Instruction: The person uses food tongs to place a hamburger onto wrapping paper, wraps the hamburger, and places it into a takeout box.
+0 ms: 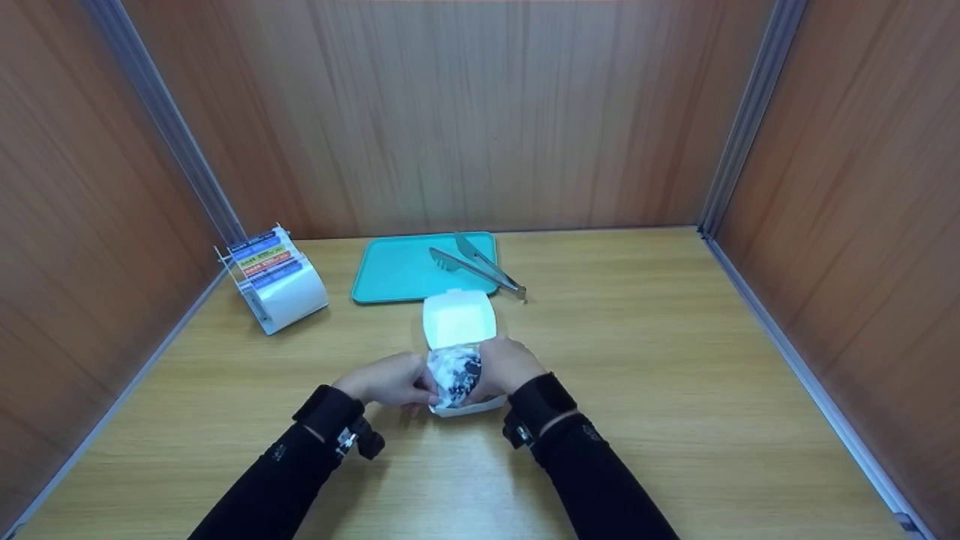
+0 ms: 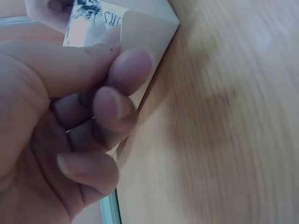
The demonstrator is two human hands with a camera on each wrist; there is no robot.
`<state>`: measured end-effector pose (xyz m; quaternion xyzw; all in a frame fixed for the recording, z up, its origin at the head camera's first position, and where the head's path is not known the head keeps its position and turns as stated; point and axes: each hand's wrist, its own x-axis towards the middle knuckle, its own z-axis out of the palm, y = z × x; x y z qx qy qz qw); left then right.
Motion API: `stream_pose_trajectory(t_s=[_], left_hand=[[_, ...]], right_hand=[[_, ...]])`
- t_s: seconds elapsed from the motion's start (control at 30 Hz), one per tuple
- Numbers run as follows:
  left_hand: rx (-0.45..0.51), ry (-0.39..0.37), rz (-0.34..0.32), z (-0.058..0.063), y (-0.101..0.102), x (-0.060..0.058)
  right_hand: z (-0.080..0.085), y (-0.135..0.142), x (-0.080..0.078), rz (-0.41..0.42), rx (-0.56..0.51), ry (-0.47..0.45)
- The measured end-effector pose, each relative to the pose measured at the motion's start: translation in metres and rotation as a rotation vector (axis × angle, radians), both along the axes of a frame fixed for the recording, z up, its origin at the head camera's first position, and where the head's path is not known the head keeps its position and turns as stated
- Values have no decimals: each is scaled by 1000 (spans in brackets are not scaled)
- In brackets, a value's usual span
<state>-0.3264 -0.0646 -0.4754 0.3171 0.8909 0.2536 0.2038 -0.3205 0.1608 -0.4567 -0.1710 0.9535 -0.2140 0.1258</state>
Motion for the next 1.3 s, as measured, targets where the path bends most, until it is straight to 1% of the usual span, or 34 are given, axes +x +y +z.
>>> stream_pose_trajectory(t_s=[0.07, 0.13, 0.3, 0.33, 0.37, 0.4, 0.47, 0.57, 0.6, 0.63, 0.67, 0.7, 0.83, 0.9, 0.93, 1.0, 1.13, 1.2, 1.3], left_hand=[[-32, 88, 19, -1, 6, 2], [-66, 181, 54, -3, 13, 4], [-133, 478, 140, -10, 25, 11], [-139, 524, 154, -11, 27, 12], [-148, 550, 156, -10, 27, 13], [-171, 555, 147, -8, 27, 15], [-215, 492, 115, 1, 25, 17], [-272, 290, 69, 16, 24, 17], [-281, 231, 74, 19, 24, 17], [-276, 188, 93, 21, 24, 17], [-266, 166, 116, 20, 26, 17], [-248, 163, 144, 18, 27, 17], [-177, 244, 274, 6, 36, 18], [-154, 268, 336, 0, 38, 18], [-143, 265, 366, -1, 39, 18], [-114, 234, 423, -3, 39, 17], [-66, 242, 481, -2, 38, 15], [-41, 282, 501, -1, 38, 15], [-22, 367, 519, -1, 39, 17]], right_hand=[[1, 0, 1, 11, 0, 7], [2, 0, 1, 27, 7, 13], [4, -1, 3, 70, 32, 33], [4, -2, 3, 68, 31, 31], [4, -3, 3, 65, 28, 30], [3, -3, 3, 58, 26, 26], [4, -4, 3, 41, 23, 17], [5, -6, 2, 7, 28, 2], [5, -7, 2, -4, 30, -1], [5, -7, 2, -16, 30, -4], [5, -8, 2, -25, 29, -7], [5, -9, 2, -28, 28, -6], [4, -10, 4, -43, 13, -20], [3, -10, 4, -42, 14, -26], [4, -10, 4, -49, 16, -31], [4, -9, 4, -58, 19, -38], [8, -7, 3, -47, 53, -32], [9, -6, 2, -30, 70, -28], [10, -6, 2, -14, 84, -21]])
